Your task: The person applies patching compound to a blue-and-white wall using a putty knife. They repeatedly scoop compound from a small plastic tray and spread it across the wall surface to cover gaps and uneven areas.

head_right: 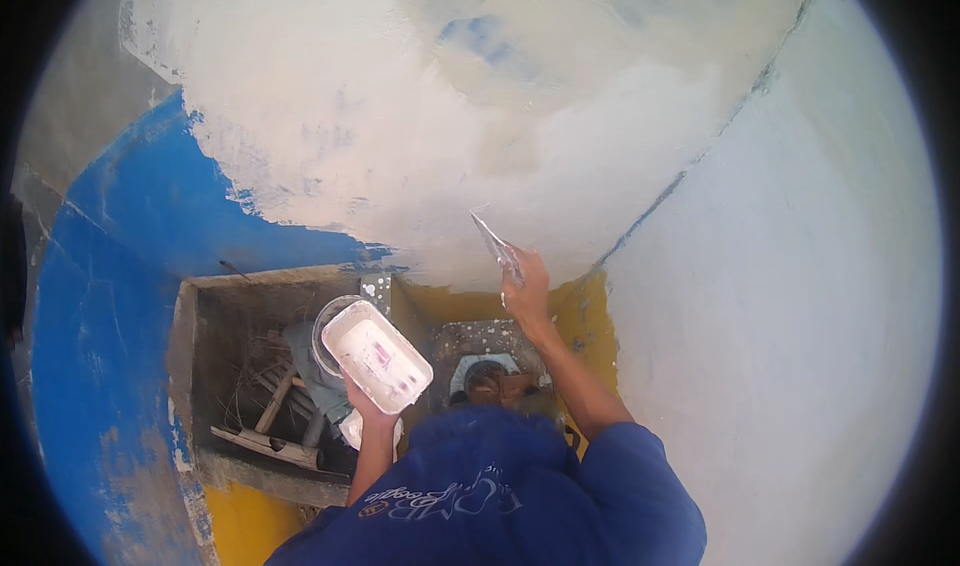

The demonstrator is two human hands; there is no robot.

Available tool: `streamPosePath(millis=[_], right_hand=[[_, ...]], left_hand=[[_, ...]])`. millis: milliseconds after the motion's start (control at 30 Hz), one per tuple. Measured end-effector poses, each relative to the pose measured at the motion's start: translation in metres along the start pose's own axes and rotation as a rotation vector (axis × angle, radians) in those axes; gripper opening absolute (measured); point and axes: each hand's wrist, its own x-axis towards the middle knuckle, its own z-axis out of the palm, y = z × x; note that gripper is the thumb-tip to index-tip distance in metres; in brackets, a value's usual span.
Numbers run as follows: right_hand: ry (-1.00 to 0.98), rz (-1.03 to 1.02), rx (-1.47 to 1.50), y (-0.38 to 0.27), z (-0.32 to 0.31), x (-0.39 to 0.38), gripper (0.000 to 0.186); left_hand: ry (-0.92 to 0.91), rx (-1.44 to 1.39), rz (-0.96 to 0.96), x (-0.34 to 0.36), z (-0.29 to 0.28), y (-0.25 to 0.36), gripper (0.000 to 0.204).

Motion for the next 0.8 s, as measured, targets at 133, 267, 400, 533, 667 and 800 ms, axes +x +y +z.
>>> streamPosePath(millis=[133,267,400,533,667,800], right_hand=[[-0.069,0.662,0.744,-0.106,-0.032,0.007,0.03],[-0.408,0.572,0.628,-0.155,-0.028,0.001,0.035],[-0.604,0.264,0.261,-0.171,-0.006,-0.007,0.046],[-0.704,0.269,0.213,-0.179,0.01,-0.02,0.04],[-0.811,0.184,0.163,-0.194,0.01,-0.016,0.038],[-0.814,0.202,0.201,-0.193,0.008,-0.013,0.036]], left_hand=[[0.086,0.005,-0.082,-0.004,-0.006,-0.002,0.072],[0.025,0.098,-0.129,-0.004,0.015,-0.006,0.076],[-0.029,0.093,-0.045,-0.008,0.035,-0.009,0.076],[0.069,0.133,0.052,-0.006,0.039,-0.013,0.068],[0.072,0.123,0.098,-0.004,0.029,-0.017,0.057],[0.081,0.047,0.104,-0.002,0.025,-0.017,0.054]])
